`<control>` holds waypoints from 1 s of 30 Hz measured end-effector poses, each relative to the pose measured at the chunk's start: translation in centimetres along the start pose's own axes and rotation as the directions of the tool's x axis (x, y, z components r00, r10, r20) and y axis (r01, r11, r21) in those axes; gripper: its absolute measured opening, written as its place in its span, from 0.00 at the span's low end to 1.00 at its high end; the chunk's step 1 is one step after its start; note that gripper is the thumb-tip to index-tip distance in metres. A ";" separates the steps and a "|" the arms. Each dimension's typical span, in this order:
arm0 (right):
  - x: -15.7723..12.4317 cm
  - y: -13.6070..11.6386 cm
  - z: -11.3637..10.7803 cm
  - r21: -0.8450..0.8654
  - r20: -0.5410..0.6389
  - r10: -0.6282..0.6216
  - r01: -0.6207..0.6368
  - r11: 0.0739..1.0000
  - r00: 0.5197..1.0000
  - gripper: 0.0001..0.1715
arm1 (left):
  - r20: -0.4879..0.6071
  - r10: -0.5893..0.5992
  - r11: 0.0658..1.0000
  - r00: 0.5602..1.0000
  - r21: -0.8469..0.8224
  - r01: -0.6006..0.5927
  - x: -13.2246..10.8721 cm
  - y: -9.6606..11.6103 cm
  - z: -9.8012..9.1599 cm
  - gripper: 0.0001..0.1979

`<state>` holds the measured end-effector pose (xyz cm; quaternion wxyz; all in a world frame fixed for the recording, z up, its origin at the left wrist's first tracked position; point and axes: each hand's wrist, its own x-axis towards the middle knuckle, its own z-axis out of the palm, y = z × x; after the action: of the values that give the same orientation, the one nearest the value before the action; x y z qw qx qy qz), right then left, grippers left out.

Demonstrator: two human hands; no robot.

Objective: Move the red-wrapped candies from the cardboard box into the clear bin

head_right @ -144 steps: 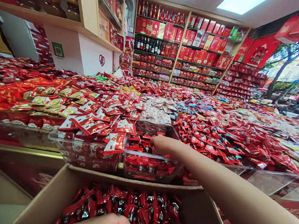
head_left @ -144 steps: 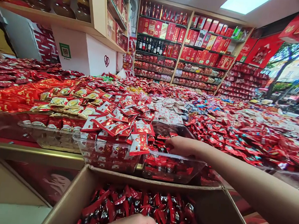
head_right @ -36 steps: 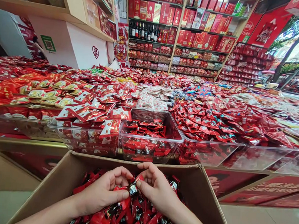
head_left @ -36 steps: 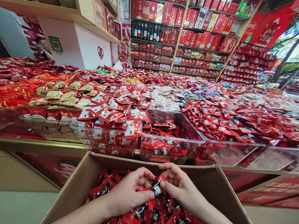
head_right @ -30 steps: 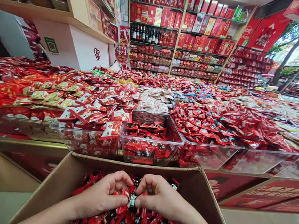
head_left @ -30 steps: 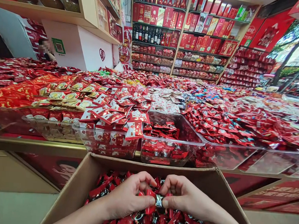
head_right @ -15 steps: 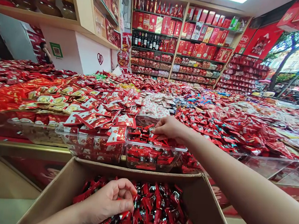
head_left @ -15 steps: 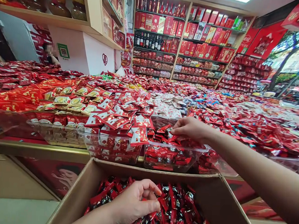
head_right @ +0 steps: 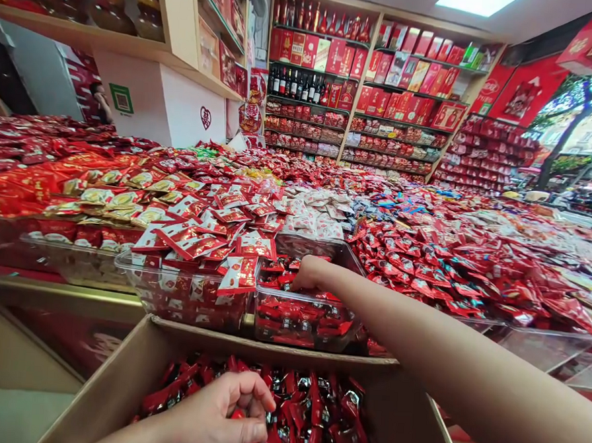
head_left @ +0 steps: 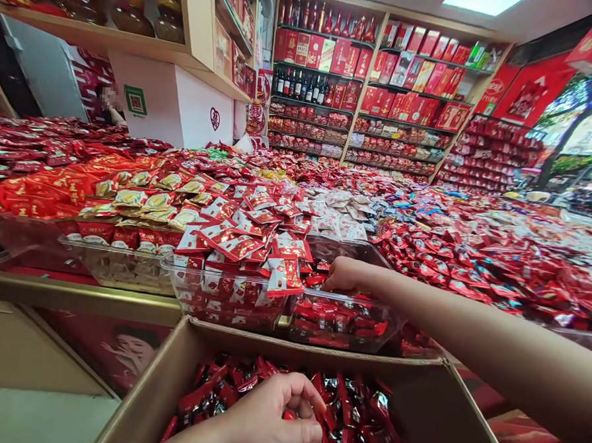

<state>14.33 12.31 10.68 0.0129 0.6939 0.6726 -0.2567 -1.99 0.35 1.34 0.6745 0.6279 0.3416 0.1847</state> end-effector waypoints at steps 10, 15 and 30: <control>1.1 0.3 -0.4 -0.417 -0.096 -0.218 0.160 0.895 0.971 0.12 | -0.007 -0.007 1.000 1.000 0.022 0.008 0.1 -0.5 0.1 0.09; 1.8 0.9 0.2 -0.532 -0.107 -0.385 0.274 0.801 0.917 0.14 | -0.005 -0.004 1.000 1.000 0.031 0.004 0.2 -1.2 0.1 0.10; 1.7 1.3 0.0 -0.507 0.124 -0.354 0.366 0.780 0.927 0.13 | -0.017 -0.011 0.997 1.000 0.081 0.013 0.1 -0.8 0.0 0.09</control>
<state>15.49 13.79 9.58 0.1585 0.5201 0.8364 -0.0699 -2.09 0.32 0.51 0.6467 0.6511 0.3582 0.1717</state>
